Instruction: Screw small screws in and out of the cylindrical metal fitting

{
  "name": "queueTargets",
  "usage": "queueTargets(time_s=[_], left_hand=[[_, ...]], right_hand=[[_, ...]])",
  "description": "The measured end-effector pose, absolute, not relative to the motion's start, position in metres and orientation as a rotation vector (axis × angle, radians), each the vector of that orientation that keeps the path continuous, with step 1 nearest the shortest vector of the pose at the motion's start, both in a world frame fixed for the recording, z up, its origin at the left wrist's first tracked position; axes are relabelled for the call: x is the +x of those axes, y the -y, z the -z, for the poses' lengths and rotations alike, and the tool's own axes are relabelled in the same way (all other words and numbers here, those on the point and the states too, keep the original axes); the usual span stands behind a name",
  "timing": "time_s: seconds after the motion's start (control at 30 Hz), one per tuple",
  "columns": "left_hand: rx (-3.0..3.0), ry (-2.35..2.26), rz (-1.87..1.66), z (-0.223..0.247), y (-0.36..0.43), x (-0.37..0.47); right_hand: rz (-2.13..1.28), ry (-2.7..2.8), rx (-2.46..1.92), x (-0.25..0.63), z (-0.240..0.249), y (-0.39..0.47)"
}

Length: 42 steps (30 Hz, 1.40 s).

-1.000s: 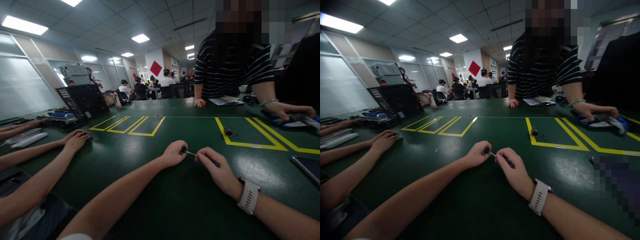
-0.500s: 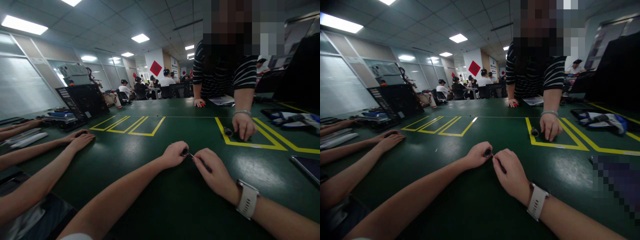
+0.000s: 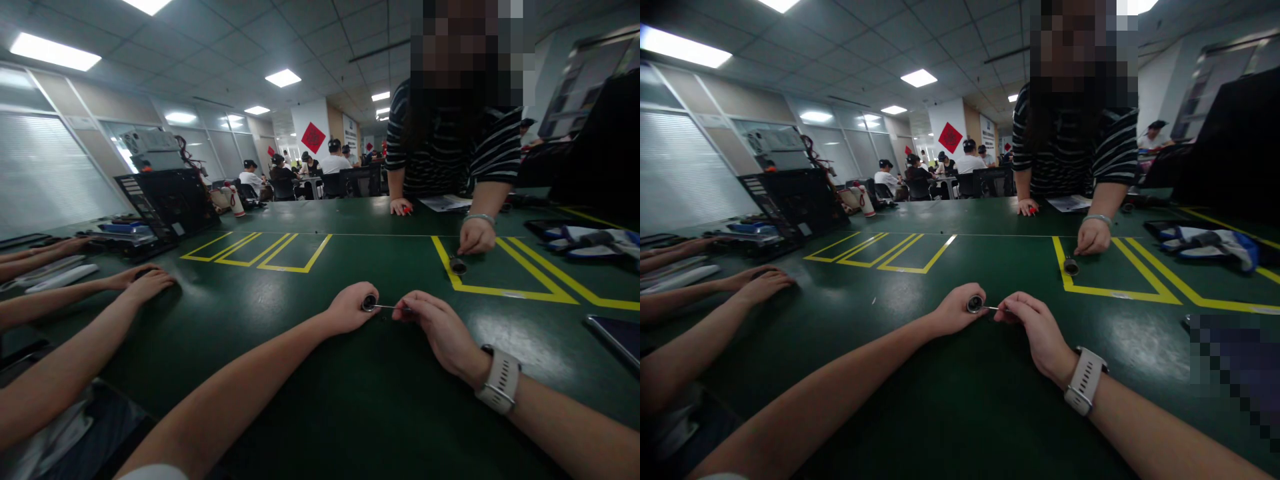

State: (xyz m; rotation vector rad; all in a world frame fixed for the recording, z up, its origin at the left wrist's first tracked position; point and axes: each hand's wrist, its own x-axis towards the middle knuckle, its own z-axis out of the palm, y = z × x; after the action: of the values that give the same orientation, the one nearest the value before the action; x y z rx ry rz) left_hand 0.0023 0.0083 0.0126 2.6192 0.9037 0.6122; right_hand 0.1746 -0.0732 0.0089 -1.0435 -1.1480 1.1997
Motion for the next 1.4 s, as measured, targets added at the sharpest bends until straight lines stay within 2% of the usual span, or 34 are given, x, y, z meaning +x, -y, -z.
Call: queueTargets(time_s=[0.2, 0.47, 0.57, 0.7, 0.93, 1.1, 1.23, 1.4], left_hand=[[2.598, -0.95, -0.613, -0.012, -0.009, 0.003], [2.686, -1.003, -0.59, -0.011, -0.008, 0.004], [2.76, -0.98, -0.565, -0.01, -0.008, 0.003], [2.835, -0.916, -0.537, -0.01, -0.006, 0.002], [2.79, -0.917, -0.498, -0.014, -0.006, 0.001], [2.696, -0.897, -0.555, -0.014, -0.007, 0.001], [2.62, -0.926, -0.58, -0.014, -0.008, 0.002], [2.629, -0.942, -0.598, -0.013, -0.009, 0.003]], right_hand=[[-0.951, 1.394, -1.08, 0.177, -0.009, 0.08], [-0.257, 1.941, -1.168, 0.16, -0.017, 0.096], [-0.107, 2.007, -1.203, 0.156, -0.019, 0.1], [-0.203, 1.927, -1.246, 0.16, -0.018, 0.097], [-0.827, 1.474, -1.191, 0.175, -0.014, 0.081], [-1.083, 1.22, -1.095, 0.176, -0.008, 0.073], [-1.056, 1.262, -1.096, 0.176, -0.008, 0.074], [-0.738, 1.521, -1.191, 0.174, -0.012, 0.084]])
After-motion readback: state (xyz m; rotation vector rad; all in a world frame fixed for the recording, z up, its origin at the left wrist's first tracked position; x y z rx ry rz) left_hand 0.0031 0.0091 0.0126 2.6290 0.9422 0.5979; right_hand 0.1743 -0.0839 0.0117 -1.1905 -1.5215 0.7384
